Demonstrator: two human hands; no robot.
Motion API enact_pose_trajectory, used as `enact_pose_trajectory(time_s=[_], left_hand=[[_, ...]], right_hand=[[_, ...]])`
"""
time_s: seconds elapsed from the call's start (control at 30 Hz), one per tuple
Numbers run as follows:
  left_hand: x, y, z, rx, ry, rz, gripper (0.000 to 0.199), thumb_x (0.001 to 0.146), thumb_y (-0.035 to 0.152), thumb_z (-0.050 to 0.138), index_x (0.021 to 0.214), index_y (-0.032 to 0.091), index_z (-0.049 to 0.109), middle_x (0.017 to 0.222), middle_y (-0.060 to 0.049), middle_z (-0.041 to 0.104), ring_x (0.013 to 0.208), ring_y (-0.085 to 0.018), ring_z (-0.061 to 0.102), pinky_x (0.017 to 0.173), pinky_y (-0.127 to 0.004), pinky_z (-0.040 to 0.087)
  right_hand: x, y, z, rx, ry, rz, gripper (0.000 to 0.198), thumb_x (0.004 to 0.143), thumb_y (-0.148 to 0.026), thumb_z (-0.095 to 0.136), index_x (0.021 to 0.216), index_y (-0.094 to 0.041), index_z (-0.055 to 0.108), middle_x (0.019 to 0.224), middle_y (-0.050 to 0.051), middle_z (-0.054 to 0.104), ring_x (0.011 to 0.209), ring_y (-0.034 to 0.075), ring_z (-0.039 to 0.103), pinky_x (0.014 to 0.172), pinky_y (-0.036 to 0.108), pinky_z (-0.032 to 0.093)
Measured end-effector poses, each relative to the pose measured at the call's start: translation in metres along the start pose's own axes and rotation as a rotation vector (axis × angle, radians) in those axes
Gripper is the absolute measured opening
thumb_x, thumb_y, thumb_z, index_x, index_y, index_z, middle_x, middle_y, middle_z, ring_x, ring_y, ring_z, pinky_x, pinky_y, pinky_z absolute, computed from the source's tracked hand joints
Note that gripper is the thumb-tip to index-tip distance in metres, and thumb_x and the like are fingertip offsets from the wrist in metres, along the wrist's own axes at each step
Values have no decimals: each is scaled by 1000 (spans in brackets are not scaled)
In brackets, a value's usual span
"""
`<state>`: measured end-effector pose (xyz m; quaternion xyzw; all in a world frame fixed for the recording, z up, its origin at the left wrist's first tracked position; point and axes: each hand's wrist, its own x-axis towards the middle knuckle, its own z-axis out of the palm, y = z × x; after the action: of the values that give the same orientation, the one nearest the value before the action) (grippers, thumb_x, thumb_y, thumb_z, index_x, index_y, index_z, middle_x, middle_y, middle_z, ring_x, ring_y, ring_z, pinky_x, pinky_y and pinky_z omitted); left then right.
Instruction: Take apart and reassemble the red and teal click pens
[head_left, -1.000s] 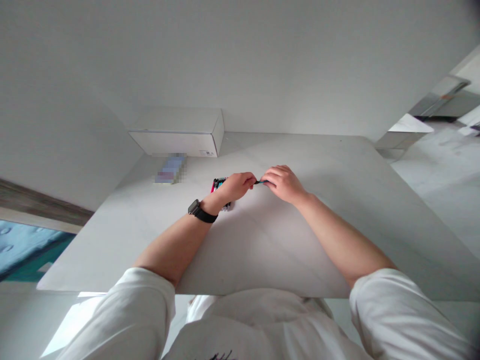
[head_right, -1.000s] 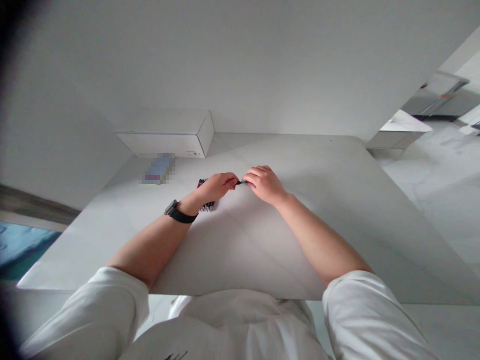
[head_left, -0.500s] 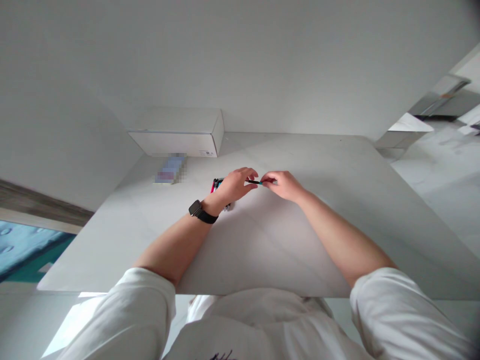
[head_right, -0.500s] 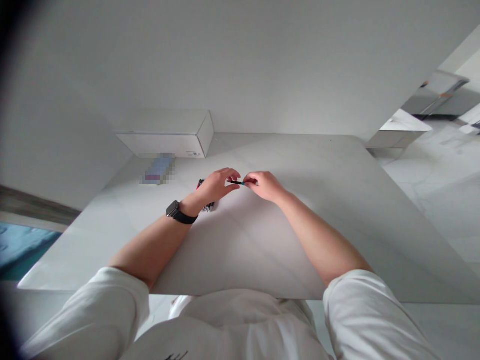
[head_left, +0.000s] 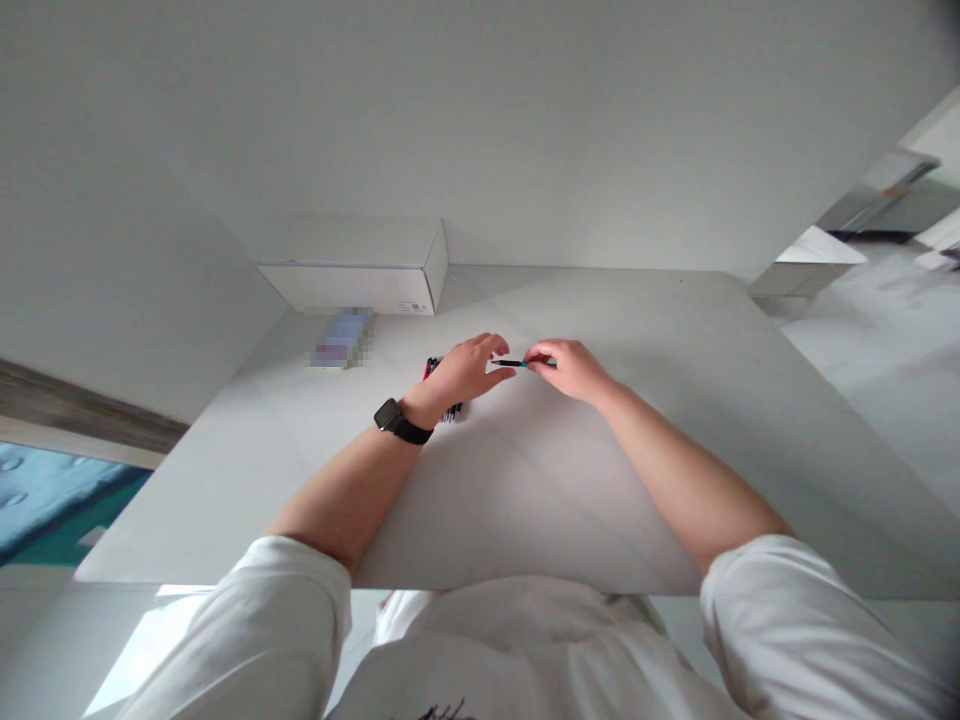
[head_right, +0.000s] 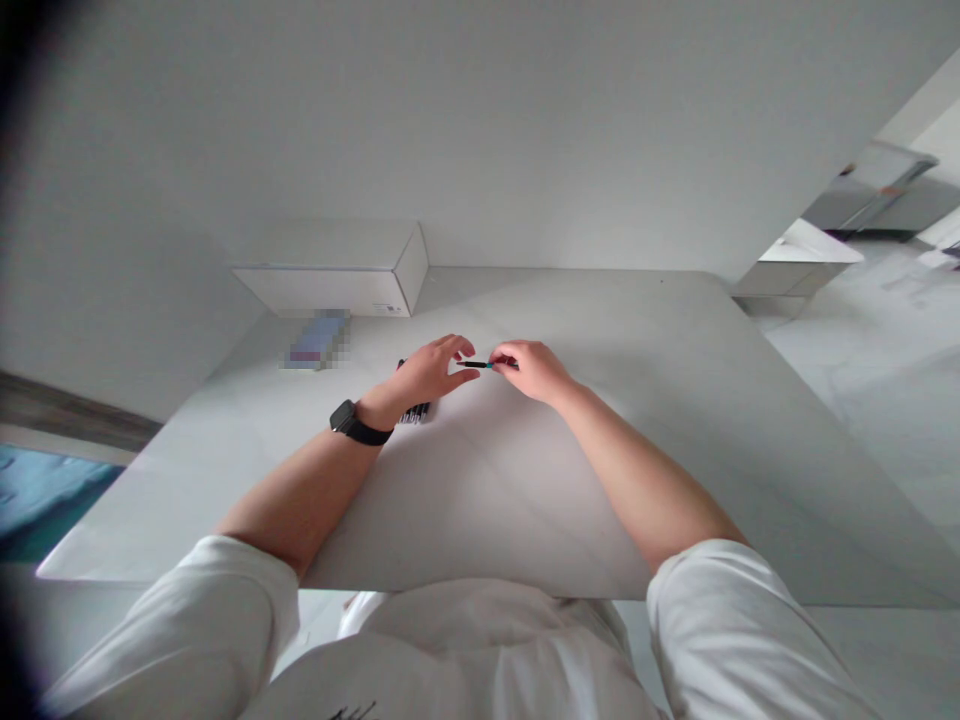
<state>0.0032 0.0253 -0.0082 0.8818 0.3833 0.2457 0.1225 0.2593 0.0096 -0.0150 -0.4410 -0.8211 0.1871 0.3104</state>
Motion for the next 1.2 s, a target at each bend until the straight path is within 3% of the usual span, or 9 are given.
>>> enact_pose_trajectory(time_s=[0.17,0.3,0.4,0.6,0.7,0.8,1.0,1.1,1.2], left_hand=[[2,1,2,62,-25,2,33,110,37,43,105,20,71,107,-10,72,103,-24,69,91,-36,50],[1,2,-2,24,-27,12,18,102,37,63,109,21,68,108,-8,71,99,-23,69,87,-35,52],[0,5,-5,-16,15,-9,30,96,40,72,120,23,65,115,-8,71,98,-22,69,86,-35,53],[2,3,-3,63,-37,2,33,110,33,43,103,20,72,109,-11,72,105,-24,69,94,-38,51],[2,1,-1,20,-45,1,19,103,35,58,106,21,70,109,-9,71,102,-24,69,91,-37,52],[0,1,-2,-33,-5,-17,29,97,39,70,121,22,66,115,-9,70,100,-23,70,88,-35,54],[2,1,0,1,-49,26,29,109,33,46,105,20,72,114,-10,70,109,-23,68,99,-38,52],[2,-1,2,-15,-56,30,17,102,33,60,107,21,71,114,-10,69,108,-24,68,98,-39,53],[0,-1,2,-38,-8,-11,26,96,36,70,119,23,69,118,-9,68,104,-23,69,93,-38,55]], right_hand=[[0,0,0,-4,5,-16,12,93,-23,69,101,-26,79,97,2,80,86,18,71,82,31,51],[0,-1,-1,-13,13,-26,12,93,-22,70,100,-26,78,98,2,79,86,19,71,82,31,51],[0,-1,-1,-10,25,-34,11,94,-23,69,100,-26,78,99,2,79,87,19,71,82,31,51],[0,0,0,-22,32,-41,11,95,-24,69,101,-27,78,99,2,80,88,19,71,83,31,51],[0,1,0,-35,28,-40,11,94,-24,69,100,-26,78,99,3,80,89,20,71,83,32,51],[1,1,0,-35,34,-38,11,95,-24,69,101,-26,78,100,3,79,89,20,71,84,32,51],[1,-1,0,-44,31,-57,12,94,-23,69,101,-26,78,102,3,80,91,20,71,84,32,51],[1,-2,0,-47,28,-59,11,94,-23,70,101,-26,79,101,3,80,90,20,72,84,32,51],[1,-1,0,-44,36,-51,12,94,-23,70,101,-27,78,100,3,80,89,20,72,84,32,51]])
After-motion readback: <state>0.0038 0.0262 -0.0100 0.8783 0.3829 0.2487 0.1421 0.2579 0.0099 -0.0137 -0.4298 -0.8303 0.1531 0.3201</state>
